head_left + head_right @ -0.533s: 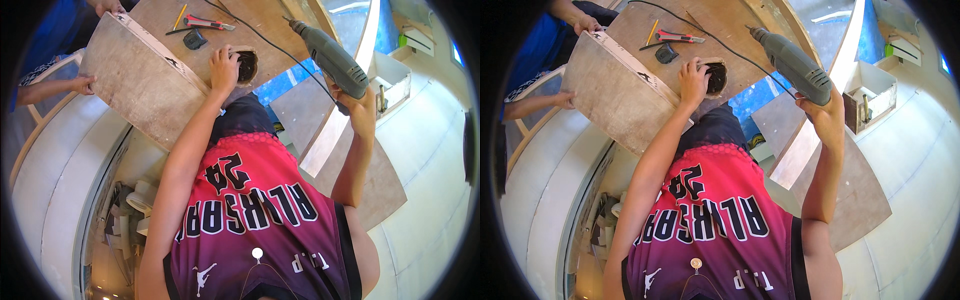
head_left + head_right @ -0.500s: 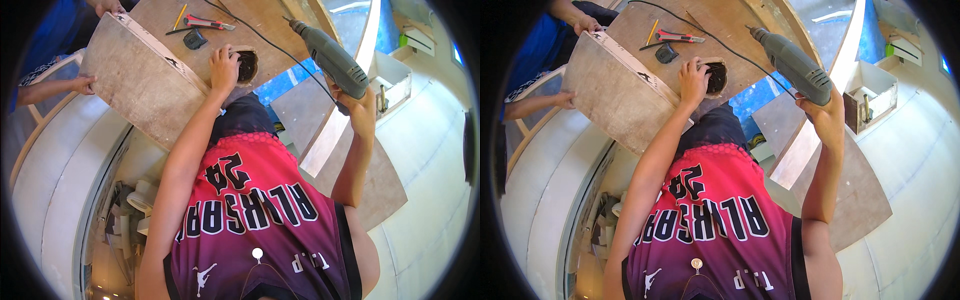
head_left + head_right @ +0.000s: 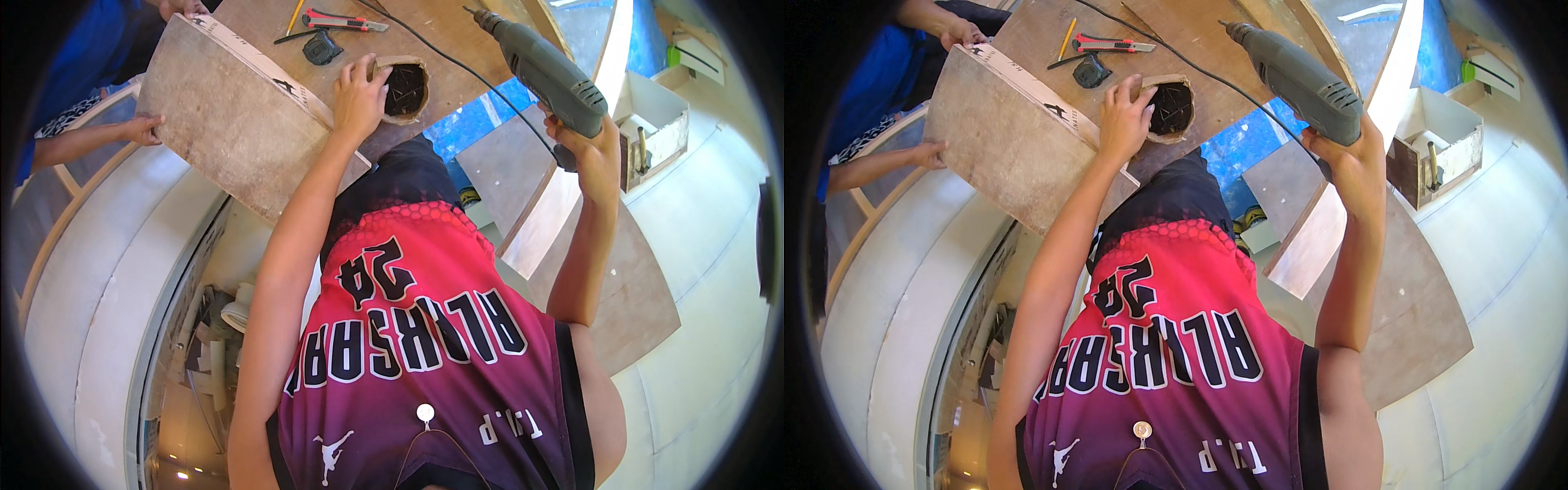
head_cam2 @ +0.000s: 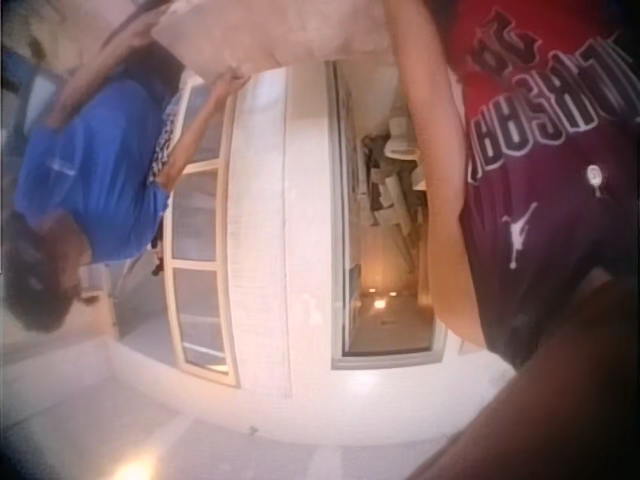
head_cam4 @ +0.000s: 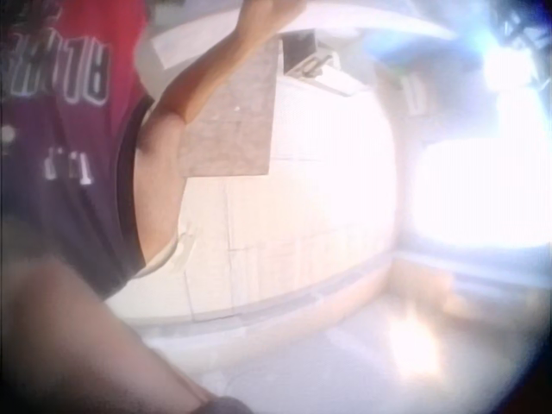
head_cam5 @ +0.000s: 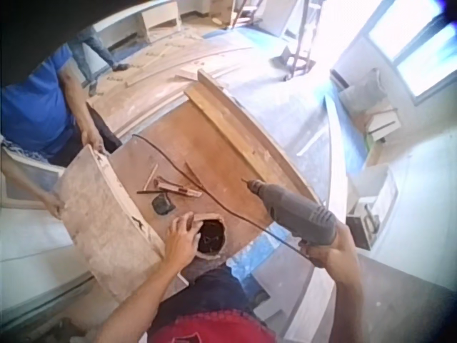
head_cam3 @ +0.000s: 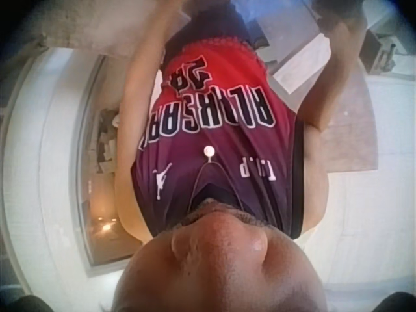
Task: The person aligns and holds pieces of plywood against a wooden frame, handles a small box of screws, and uses a power drill to secure the boards in place.
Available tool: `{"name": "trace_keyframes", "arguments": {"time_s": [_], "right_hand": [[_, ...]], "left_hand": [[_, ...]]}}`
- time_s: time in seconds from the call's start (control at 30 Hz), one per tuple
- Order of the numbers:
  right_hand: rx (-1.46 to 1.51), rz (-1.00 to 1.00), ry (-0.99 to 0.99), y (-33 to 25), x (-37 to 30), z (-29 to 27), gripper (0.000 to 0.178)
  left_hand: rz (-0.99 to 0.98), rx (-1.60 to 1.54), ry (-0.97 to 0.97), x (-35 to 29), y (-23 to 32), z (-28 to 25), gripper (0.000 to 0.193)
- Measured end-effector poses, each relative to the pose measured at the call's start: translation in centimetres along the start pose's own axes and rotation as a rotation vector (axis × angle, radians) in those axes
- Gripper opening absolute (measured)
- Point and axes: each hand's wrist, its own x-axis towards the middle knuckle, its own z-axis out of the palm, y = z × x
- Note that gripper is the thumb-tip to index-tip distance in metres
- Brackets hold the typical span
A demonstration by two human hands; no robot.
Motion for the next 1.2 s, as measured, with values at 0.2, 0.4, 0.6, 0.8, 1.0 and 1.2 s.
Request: {"name": "trace_keyframes", "arguments": {"time_s": [0.2,0.4,0.6,0.8,1.0,1.2], "right_hand": [[0.069,-0.014,0.021,0.5,-0.3,0.5,0.040],[0.085,-0.016,0.046,1.1,-1.3,0.7,0.041],[0.155,-0.047,0.018,2.1,-1.5,0.3,0.042],[0.138,-0.041,0.005,2.4,-1.0,1.3,0.044],[0.160,-0.050,-0.007,3.1,-1.1,1.3,0.043],[0.136,-0.033,-0.011,3.5,-1.2,1.6,0.043]], "left_hand": [[-0.036,0.077,-0.014,1.1,0.8,1.2,0.035],[0.035,-0.105,-0.011,1.3,-2.6,1.1,0.030],[0.034,-0.103,-0.038,-0.5,-1.5,-0.8,0.026],[-0.081,0.068,-0.098,-0.2,0.7,0.4,0.020],[-0.039,-0.027,-0.004,-2.4,1.4,1.4,0.019],[-0.196,-0.020,-0.090,-1.9,2.2,1.8,0.015]]}}
